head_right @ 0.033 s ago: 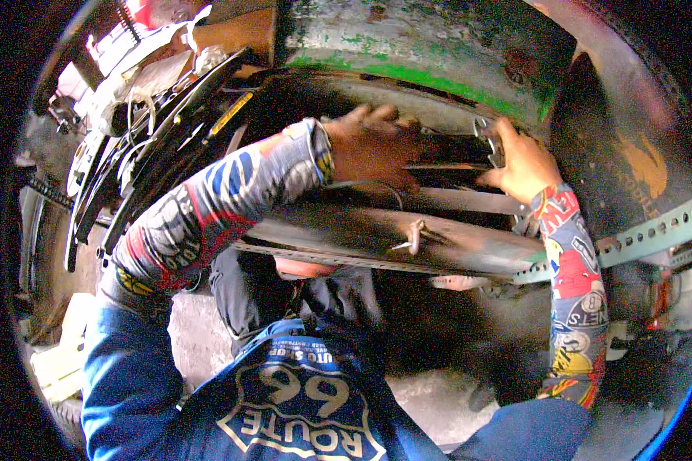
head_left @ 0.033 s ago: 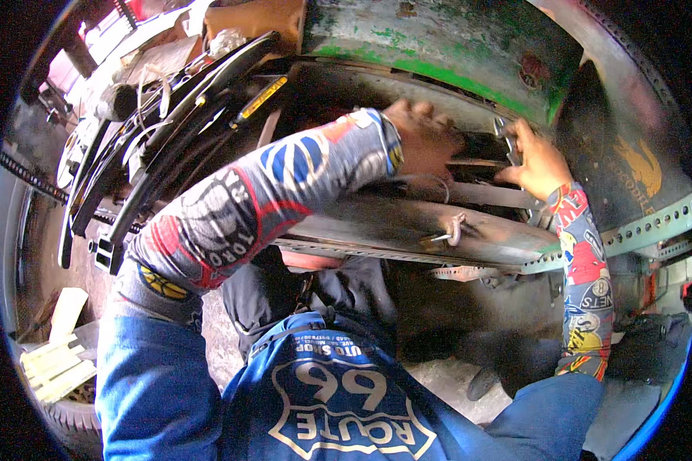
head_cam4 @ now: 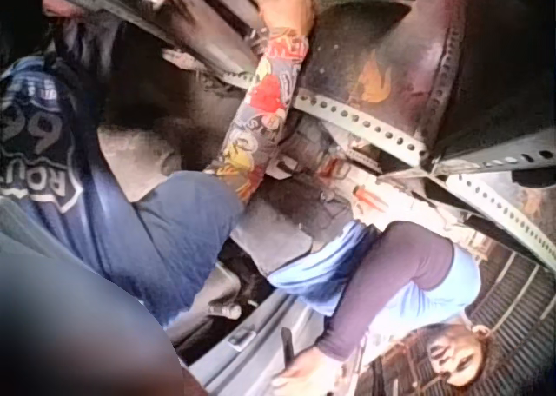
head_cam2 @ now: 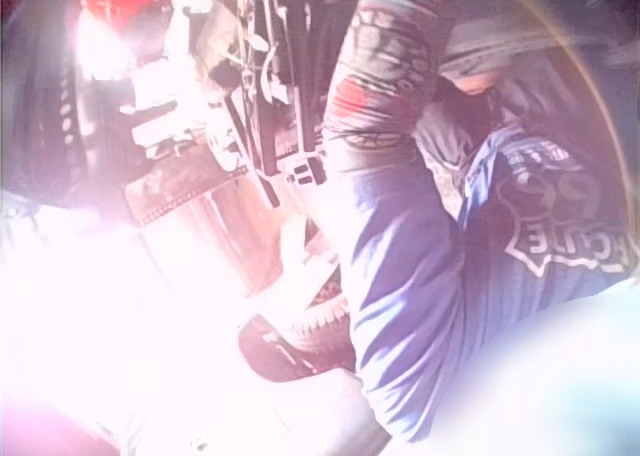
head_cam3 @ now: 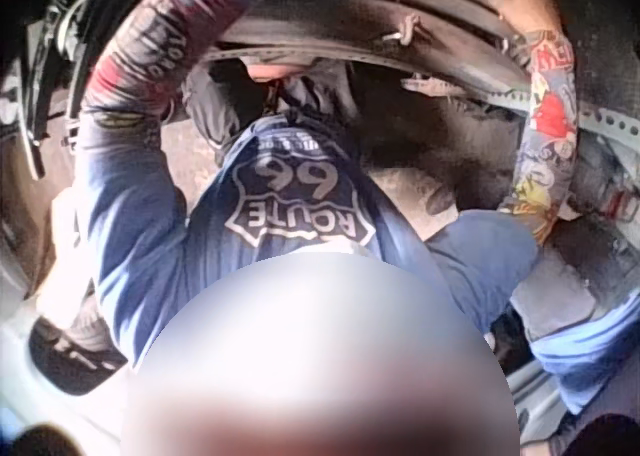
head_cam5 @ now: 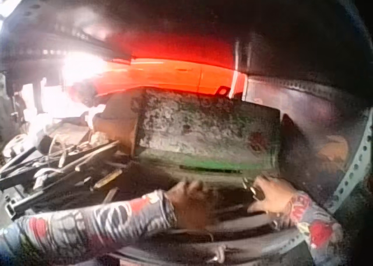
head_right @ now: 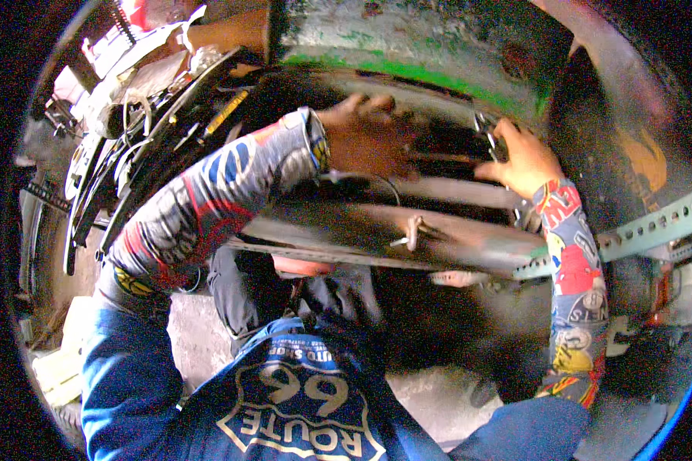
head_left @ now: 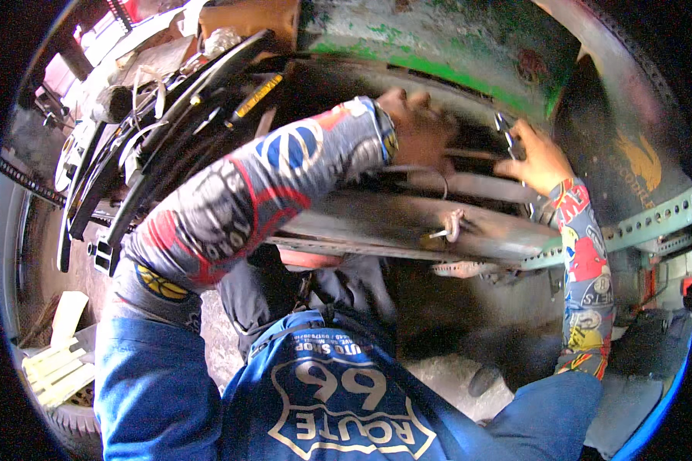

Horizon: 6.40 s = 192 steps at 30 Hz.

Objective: The person installs a car door panel by aligning it with the door frame and securing it with bolts using a wrench. They briefly walk to a tool shelf to retrieve a different wrench, then return to continue tightening the bolts on the door panel.

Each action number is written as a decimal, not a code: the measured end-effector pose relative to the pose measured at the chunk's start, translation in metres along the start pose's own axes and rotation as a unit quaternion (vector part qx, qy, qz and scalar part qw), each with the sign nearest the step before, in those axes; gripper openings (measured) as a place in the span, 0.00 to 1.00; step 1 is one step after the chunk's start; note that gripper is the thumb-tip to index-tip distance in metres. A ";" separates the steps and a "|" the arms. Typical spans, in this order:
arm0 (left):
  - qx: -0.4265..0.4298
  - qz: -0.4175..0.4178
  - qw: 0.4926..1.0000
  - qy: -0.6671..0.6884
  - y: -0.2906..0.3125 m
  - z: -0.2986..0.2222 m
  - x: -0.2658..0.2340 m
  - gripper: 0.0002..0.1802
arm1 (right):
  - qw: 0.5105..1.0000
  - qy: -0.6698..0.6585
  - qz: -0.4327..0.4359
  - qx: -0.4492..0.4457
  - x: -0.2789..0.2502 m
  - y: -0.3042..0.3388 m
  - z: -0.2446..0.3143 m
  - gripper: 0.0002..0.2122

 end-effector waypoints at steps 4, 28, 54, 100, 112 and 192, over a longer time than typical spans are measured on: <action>-0.098 0.007 0.987 0.125 -0.009 0.016 -0.014 0.37 | 0.973 -0.114 0.199 0.010 -0.005 0.003 0.014 0.35; -0.256 -0.316 0.913 -0.025 0.239 0.059 -0.052 0.33 | 0.932 -0.334 0.133 -0.044 -0.042 0.065 0.029 0.27; 0.127 -0.085 0.907 0.393 0.094 -0.032 -0.048 0.14 | 0.920 -0.372 -0.009 -0.124 -0.094 0.066 0.078 0.17; -0.292 -0.230 0.920 0.126 0.320 0.128 -0.108 0.20 | 0.860 -0.006 -0.157 -0.486 -0.176 -0.096 0.330 0.55; -0.225 -0.475 0.724 0.447 0.354 0.142 -0.091 0.20 | 0.825 -0.030 -0.105 -0.554 -0.179 -0.093 0.345 0.35; -0.375 -0.344 0.857 -0.079 0.292 0.125 -0.081 0.39 | 0.945 -0.289 -0.062 -0.139 -0.075 0.026 0.056 0.28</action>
Point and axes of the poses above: each hand's wrist, its own y-axis away from the middle knuckle, its own x-axis out of the palm, z = x × y, the point moved 1 cm from there along -y, towards the middle knuckle, and after that the axes turned 15 degrees about y, right-handed, at the moved point
